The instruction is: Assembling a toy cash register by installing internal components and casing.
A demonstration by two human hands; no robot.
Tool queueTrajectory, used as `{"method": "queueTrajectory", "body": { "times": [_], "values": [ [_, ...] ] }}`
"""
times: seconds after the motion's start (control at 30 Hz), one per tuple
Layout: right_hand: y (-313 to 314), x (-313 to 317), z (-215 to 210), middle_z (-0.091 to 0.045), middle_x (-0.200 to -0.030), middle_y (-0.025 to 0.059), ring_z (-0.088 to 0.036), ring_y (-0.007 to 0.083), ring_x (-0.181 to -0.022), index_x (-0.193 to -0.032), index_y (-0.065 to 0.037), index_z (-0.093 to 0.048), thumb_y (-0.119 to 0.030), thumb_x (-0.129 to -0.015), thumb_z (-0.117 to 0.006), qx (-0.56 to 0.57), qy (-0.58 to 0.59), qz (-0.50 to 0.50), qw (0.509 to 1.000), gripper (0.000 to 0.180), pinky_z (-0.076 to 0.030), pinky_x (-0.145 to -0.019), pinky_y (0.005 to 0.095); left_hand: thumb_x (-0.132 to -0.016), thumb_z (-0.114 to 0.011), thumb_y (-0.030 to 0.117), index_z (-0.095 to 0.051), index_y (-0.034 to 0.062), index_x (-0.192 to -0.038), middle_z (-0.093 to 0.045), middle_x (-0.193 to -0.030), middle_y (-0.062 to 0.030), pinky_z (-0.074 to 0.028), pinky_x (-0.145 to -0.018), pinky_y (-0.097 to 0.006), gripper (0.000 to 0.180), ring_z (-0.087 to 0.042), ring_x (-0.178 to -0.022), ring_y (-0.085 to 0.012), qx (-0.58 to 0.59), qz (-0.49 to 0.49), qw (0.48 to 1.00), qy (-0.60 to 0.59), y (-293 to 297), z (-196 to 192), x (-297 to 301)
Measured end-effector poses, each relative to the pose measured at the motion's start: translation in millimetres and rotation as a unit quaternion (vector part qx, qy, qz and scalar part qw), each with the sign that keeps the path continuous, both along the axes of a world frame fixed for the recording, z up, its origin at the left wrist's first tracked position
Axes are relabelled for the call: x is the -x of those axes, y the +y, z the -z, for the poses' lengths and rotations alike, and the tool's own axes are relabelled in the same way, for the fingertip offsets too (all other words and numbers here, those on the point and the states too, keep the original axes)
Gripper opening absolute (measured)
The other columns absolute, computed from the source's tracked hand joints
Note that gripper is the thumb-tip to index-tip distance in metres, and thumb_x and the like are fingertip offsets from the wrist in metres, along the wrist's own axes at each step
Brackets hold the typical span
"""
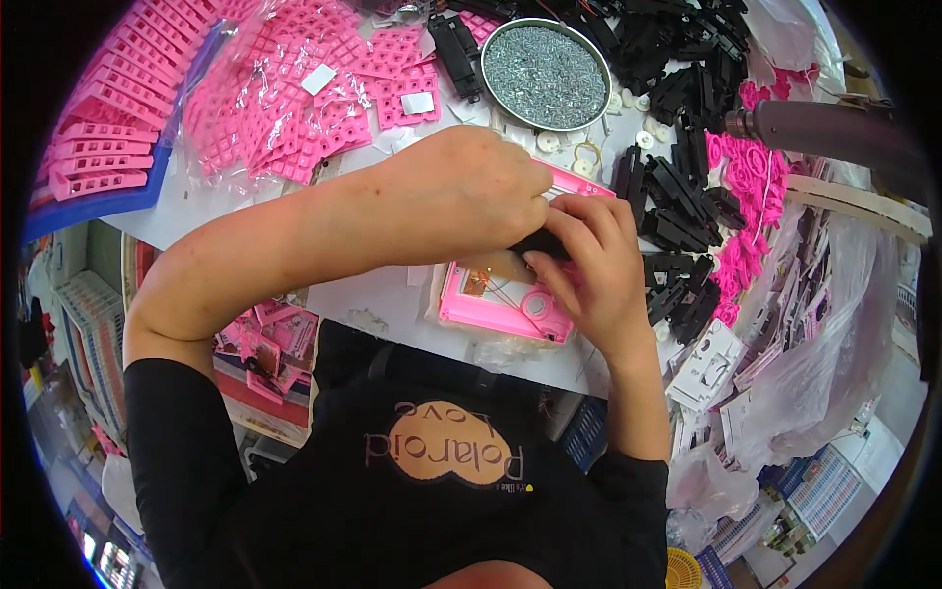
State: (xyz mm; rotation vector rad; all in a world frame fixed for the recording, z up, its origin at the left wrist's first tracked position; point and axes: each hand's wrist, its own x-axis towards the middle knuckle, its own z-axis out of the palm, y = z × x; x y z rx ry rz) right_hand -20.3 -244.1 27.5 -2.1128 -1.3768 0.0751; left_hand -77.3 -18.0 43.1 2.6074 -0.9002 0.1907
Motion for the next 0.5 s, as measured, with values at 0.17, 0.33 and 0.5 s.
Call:
{"method": "queueTrajectory", "body": {
  "times": [0.17, 0.33, 0.5],
  "values": [
    [4.5, 8.2, -12.5, -0.063, -0.109, 0.0097, -0.058, 0.0319, -0.098, -0.112, -0.009, -0.068, -0.012, -0.077, -0.077, 0.049, -0.056, 0.005, 0.997, 0.037, -0.053, -0.08, 0.0402, -0.079, -0.07, 0.012, -0.068, 0.0011, -0.086, -0.062, -0.082, -0.0106, -0.052, -0.069, -0.039, 0.013, -0.065, -0.078, -0.0272, 0.072, -0.08, 0.99, 0.089, -0.7, -0.4, 14.8],
    [8.4, 18.1, -19.7, -0.064, -0.107, 0.0097, -0.06, 0.0304, -0.095, -0.111, -0.009, -0.068, -0.012, -0.079, -0.074, 0.083, -0.108, 0.023, 0.99, 0.033, -0.055, -0.075, 0.0376, -0.084, -0.073, 0.015, -0.073, -0.0018, -0.088, -0.069, -0.077, -0.0166, -0.052, -0.066, -0.04, 0.017, -0.068, -0.072, -0.0287, 0.204, -0.183, 0.926, 0.261, 3.8, 6.1, -1.3],
    [7.3, 17.2, -25.5, -0.066, -0.108, 0.011, -0.062, 0.0294, -0.092, -0.111, -0.006, -0.068, -0.014, -0.08, -0.074, 0.107, -0.115, 0.006, 0.988, 0.033, -0.056, -0.072, 0.0359, -0.082, -0.074, 0.016, -0.072, -0.002, -0.084, -0.07, -0.078, -0.018, -0.053, -0.067, -0.04, 0.018, -0.069, -0.072, -0.0308, 0.193, -0.142, 0.927, 0.29, 3.0, 7.7, -14.7]
  ]
}}
